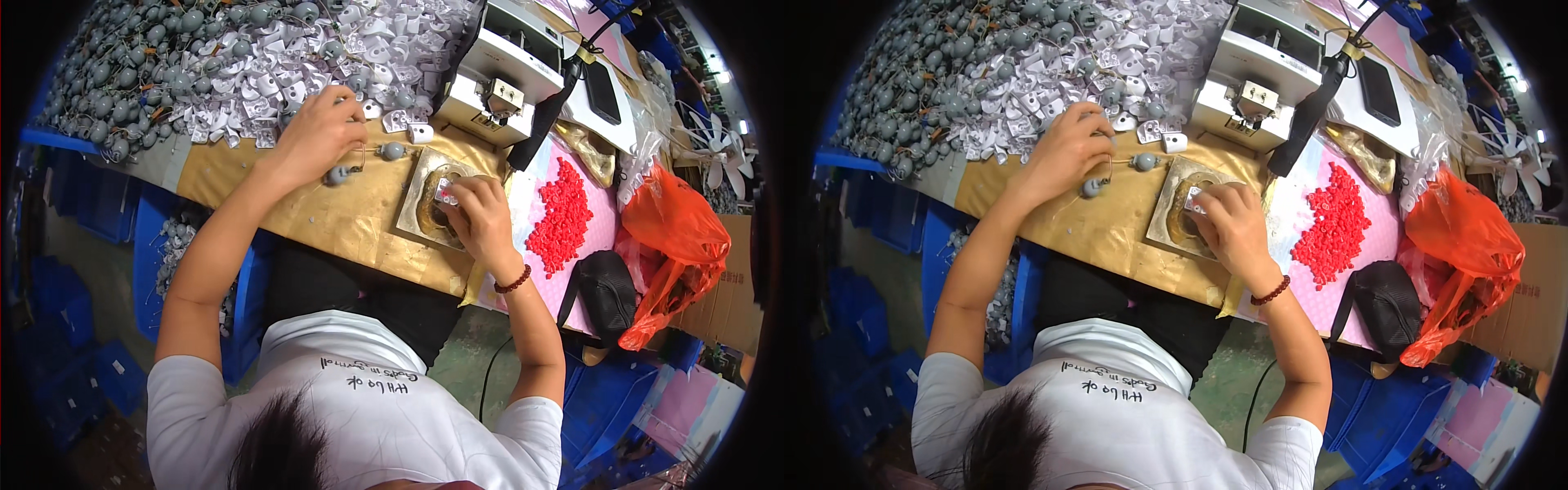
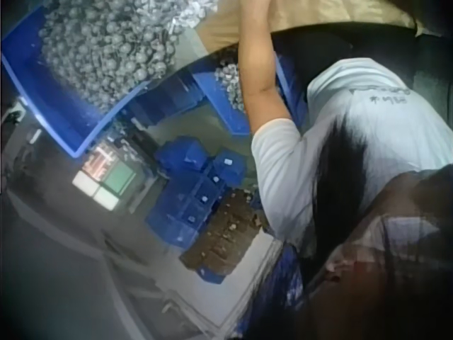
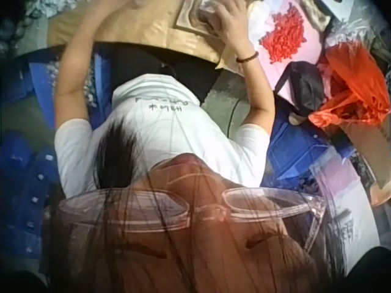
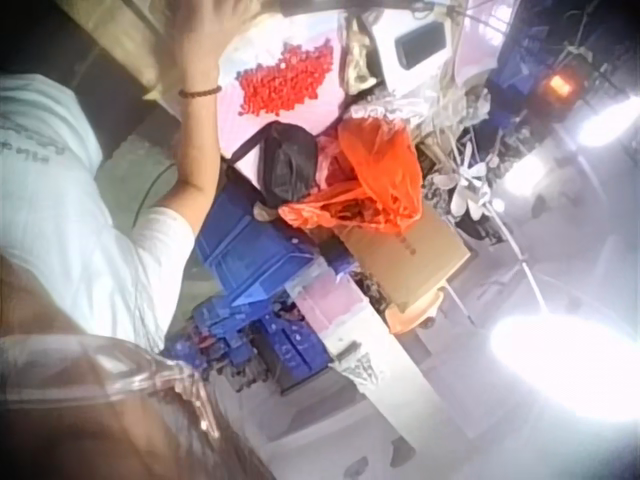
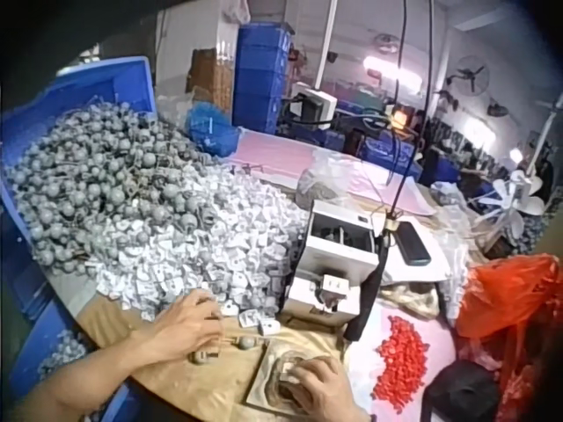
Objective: Assembling small plastic housing units and components using an electric torque screwdriver.
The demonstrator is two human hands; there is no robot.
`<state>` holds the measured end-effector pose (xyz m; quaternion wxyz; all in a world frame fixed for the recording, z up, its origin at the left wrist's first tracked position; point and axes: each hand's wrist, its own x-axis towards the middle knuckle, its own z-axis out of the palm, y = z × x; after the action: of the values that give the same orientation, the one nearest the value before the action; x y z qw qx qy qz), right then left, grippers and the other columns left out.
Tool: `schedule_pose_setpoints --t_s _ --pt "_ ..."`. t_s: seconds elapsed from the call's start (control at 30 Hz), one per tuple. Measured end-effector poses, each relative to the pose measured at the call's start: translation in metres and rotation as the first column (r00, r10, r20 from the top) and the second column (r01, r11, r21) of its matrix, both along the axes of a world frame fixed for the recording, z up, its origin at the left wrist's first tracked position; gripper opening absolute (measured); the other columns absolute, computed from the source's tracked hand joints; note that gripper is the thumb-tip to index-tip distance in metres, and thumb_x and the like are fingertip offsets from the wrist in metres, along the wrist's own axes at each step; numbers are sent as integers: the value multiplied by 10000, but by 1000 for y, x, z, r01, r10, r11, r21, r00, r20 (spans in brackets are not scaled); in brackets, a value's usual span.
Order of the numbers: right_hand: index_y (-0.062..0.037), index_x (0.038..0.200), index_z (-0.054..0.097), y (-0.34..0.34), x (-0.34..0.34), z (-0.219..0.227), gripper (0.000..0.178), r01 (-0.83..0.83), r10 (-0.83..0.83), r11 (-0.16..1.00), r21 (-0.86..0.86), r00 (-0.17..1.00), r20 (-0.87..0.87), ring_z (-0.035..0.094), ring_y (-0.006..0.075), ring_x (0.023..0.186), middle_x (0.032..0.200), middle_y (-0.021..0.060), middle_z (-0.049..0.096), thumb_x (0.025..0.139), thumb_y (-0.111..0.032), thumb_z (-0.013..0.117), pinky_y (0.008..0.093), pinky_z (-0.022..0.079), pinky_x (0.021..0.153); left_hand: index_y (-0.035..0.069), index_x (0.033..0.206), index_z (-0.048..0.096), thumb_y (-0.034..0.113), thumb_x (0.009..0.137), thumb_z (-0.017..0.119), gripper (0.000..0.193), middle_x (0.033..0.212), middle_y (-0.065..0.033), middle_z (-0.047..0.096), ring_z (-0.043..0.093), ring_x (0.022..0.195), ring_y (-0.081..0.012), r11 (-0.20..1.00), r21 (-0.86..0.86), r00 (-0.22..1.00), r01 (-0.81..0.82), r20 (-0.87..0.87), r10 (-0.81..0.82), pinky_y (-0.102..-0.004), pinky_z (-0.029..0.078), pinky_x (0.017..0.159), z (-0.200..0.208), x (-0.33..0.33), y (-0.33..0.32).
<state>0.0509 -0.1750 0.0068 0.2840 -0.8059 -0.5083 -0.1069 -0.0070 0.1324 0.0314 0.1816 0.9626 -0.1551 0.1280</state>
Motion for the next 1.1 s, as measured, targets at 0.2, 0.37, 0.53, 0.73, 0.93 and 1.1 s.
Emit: schedule_pose_setpoints --t_s 0.2,0.37,0.53,0.73,0.93,1.1 --pt "-8 1202 579 24 -7 35 497 86 -13 948 305 972 -235 619 347 1050 1119 194 636 774 -115 808 423 505 901 46 854 685 154 850 702 110 916 -73 642 580 1060 -286 987 -153 995 43 93 -29 -388 483 886 56 -5 -28" --pt "18 1207 565 40 -16 57 404 68 168 897 437 861 -479 654 201 1007 1089 122 656 855 -49 751 318 525 863 20 821 619 159 901 648 163 860 -131 596 594 883 -293 927 -365 995 82 -19 -95 -363 480 766 73 -13 -64" --pt "34 1151 610 14 -21 52 214 275 325 839 470 439 -838 635 113 920 1037 58 645 941 8 645 270 530 821 16 837 584 216 1029 527 284 889 -60 643 612 796 -141 466 -848 735 -253 -482 -478 -279 468 746 36 -20 -75" --pt "-5 1054 684 -10 -12 39 160 99 -81 995 -5 786 -613 652 161 813 954 83 663 894 -6 689 289 514 709 12 972 613 208 995 589 198 911 -69 624 635 808 -138 331 -849 689 -411 -527 -497 -309 506 753 -8 -47 -95" --pt "-63 1007 703 2 -6 15 252 73 -77 996 -46 994 -81 598 265 808 905 74 629 759 -21 723 374 455 706 18 1067 648 151 863 700 249 906 -123 593 623 836 -293 856 -507 953 -106 -297 -58 -380 510 740 -11 -54 -106" --pt "-90 1026 697 5 2 9 299 80 -68 983 -168 995 75 579 256 896 983 64 619 733 -39 665 385 424 767 56 1014 681 150 811 735 230 898 -78 584 599 852 -272 950 -311 997 -11 -73 -12 -393 508 732 -18 -40 -110"
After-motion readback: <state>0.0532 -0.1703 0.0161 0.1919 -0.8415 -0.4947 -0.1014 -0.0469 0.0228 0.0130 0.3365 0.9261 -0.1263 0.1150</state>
